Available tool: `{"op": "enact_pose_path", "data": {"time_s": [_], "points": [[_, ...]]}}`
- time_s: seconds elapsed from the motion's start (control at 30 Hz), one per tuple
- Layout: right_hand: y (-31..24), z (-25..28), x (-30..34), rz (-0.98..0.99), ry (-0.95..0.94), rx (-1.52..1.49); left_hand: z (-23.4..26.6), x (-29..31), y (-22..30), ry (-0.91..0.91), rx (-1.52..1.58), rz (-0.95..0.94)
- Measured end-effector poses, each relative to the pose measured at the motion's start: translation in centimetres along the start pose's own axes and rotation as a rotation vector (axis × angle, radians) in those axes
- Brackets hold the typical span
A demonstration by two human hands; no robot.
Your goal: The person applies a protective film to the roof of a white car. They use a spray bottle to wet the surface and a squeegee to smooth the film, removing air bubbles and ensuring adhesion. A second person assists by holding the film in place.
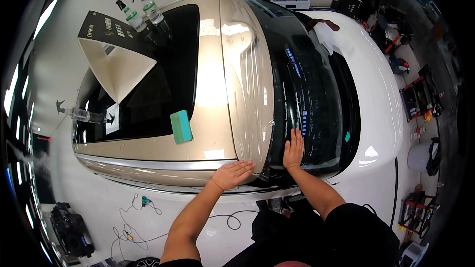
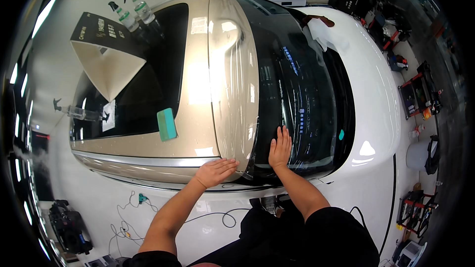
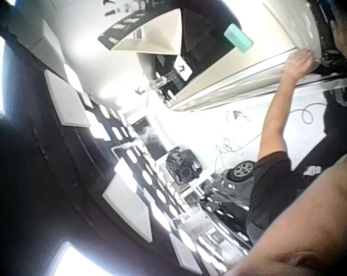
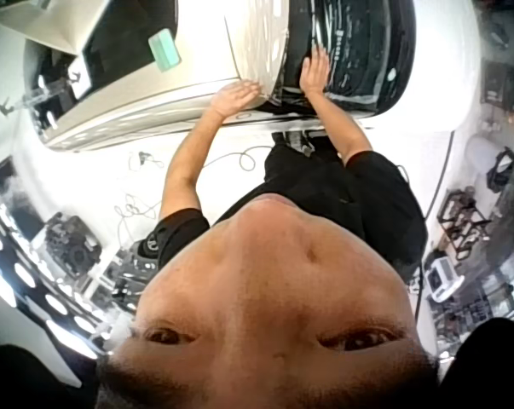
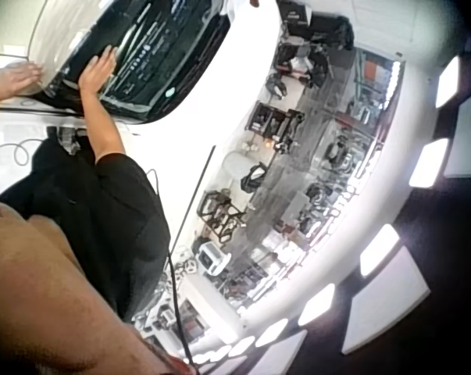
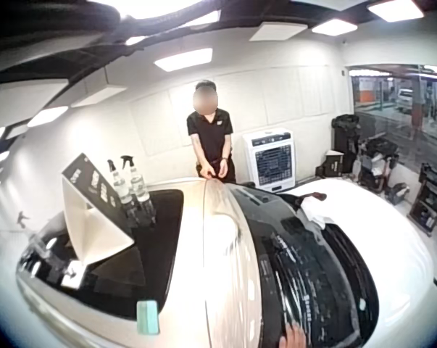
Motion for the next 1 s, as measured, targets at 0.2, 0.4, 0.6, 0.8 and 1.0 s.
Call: {"op": "enact_pose_path", "data": {"time_s": [0.2, 0.4, 0.6, 0.8, 1.0], "points": [[-0.06, 0.1, -0.04, 0.005, 0.01, -0.006, -0.13, 0.07, -0.02, -0.01, -0.005, 0.0], [0.02, 0.11, 0.01, 0.006, 0.017, -0.011, -0.04, -0.02, 0.01, -0.014, -0.003, -0.002], [0.08, 0.06, 0.05, -0.003, 0.008, -0.015, 0.24, -0.15, 0.05, 0.006, -0.001, 0.0], [0.11, 0.09, 0.08, -0.003, 0.012, -0.016, 0.24, -0.15, 0.12, 0.028, -0.009, -0.002], [-0.17, 0.4, -0.02, 0.011, 0.02, -0.019, 0.08, -0.12, 0.04, 0.031, -0.013, 0.0]]}}
Point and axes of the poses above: each hand's wrist, its own x-axis away from the middle knuckle, its own z-axis out of the back of the hand, y = z × x, the point moved 10 cm from there along -x, towards the middle knuckle, and after that the axes turned 4 degrees about -y, right-handed, at the moved point
